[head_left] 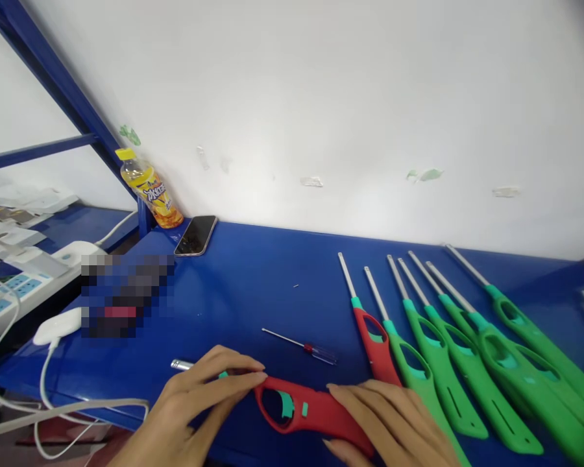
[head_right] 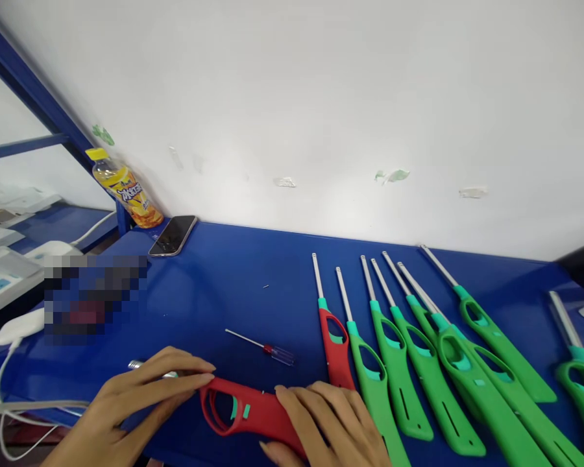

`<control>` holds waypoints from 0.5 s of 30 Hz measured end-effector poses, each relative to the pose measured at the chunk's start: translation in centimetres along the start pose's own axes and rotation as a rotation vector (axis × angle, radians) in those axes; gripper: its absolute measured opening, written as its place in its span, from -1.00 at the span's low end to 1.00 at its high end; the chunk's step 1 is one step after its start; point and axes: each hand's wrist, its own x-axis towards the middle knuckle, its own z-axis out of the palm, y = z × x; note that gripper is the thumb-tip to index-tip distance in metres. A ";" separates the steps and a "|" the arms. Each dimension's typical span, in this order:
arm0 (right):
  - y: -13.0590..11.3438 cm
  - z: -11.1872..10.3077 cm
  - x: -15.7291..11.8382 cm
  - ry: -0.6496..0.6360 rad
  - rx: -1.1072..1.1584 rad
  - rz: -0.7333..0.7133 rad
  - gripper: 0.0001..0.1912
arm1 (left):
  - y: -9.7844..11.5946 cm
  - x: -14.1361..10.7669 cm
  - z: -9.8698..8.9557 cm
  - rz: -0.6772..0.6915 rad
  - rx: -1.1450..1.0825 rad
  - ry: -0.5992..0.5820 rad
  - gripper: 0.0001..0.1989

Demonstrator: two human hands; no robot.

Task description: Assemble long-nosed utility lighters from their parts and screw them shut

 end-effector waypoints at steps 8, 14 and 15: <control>-0.7 0.8 -1.1 -0.131 -0.022 0.067 -0.64 | -1.2 0.2 1.2 0.009 0.091 -0.045 -0.70; -1.1 0.8 -0.9 -0.144 -0.025 0.095 -0.62 | -1.4 0.3 1.1 0.012 0.100 -0.073 -0.69; -1.2 0.8 -0.9 -0.144 -0.021 0.101 -0.62 | -1.5 0.3 1.1 0.003 0.100 -0.077 -0.70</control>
